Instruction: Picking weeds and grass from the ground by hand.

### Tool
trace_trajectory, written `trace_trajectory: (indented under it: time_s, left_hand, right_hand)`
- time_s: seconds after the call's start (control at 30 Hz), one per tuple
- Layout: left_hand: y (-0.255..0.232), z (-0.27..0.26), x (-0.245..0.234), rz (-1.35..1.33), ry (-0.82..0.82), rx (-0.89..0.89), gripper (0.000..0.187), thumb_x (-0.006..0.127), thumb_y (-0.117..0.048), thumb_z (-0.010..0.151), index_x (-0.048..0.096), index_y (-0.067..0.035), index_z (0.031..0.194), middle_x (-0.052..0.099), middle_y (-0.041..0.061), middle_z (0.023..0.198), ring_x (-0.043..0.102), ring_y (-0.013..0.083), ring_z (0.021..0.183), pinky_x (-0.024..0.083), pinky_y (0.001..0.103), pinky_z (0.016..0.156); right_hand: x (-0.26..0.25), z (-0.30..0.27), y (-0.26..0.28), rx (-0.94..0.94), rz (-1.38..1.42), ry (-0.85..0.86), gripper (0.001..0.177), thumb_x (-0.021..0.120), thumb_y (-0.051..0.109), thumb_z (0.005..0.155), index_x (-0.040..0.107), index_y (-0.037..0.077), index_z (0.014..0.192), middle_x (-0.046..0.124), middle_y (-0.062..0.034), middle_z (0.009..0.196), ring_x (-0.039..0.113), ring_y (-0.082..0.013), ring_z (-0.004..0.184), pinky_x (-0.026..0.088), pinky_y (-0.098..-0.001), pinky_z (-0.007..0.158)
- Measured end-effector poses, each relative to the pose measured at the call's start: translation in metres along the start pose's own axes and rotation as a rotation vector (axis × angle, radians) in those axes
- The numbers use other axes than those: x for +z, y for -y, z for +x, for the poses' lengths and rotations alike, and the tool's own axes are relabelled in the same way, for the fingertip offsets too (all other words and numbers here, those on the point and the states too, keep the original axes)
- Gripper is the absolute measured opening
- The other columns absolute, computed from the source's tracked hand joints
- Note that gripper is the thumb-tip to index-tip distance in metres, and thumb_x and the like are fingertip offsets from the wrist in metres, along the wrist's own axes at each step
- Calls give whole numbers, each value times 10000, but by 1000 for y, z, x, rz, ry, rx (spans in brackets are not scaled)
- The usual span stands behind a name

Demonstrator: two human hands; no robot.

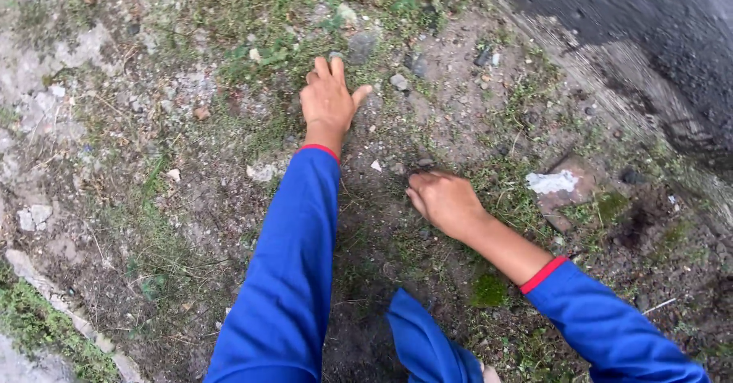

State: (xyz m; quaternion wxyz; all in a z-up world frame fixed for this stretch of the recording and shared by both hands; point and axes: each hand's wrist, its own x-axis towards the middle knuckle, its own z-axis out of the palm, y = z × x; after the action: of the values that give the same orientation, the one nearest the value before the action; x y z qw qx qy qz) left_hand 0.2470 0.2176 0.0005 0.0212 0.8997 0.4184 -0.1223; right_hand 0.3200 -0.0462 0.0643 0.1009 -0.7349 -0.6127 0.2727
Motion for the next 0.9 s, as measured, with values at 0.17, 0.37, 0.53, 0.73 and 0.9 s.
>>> trace_trajectory:
  time_s: [0.17, 0.37, 0.53, 0.73, 0.9]
  left_hand:
    - [-5, 9, 44, -14, -63, 12, 356, 533, -458, 1037, 554, -124, 1158, 626, 128, 1065, 718, 326, 898, 609, 442, 656]
    - [7, 8, 57, -181, -142, 4, 233, 490, -245, 1062, 653, -90, 1002, 729, 172, 951, 743, 358, 807, 601, 492, 681]
    - [18, -9, 47, -189, -112, 14, 217, 509, -218, 1020, 646, -53, 987, 744, 206, 920, 745, 382, 781, 603, 500, 674]
    - [33, -53, 51, -231, -182, 78, 249, 544, -284, 1012, 637, -59, 965, 739, 194, 818, 730, 398, 698, 588, 527, 623]
    - [27, -107, 48, -356, -151, 350, 189, 508, -208, 1057, 605, -104, 933, 720, 172, 824, 704, 364, 651, 572, 503, 573]
  right_hand:
    - [4, -7, -11, -11, 17, 21, 236, 582, 246, 992, 628, 50, 871, 707, -139, 830, 713, -317, 831, 617, -453, 772]
    - [4, -13, -19, 1, 33, 32, 248, 577, 258, 997, 631, 49, 876, 706, -147, 826, 715, -330, 848, 616, -465, 765]
    - [-2, -12, -17, -9, 30, -13, 237, 575, 259, 982, 635, 53, 883, 715, -138, 831, 717, -336, 847, 616, -475, 739]
    - [-1, -9, -11, -3, -10, 64, 262, 553, 257, 1016, 639, 55, 874, 711, -133, 815, 724, -313, 820, 633, -450, 740]
    - [4, -13, -10, -15, -53, 73, 251, 542, 256, 1023, 655, 57, 920, 710, -144, 830, 728, -311, 822, 640, -438, 753]
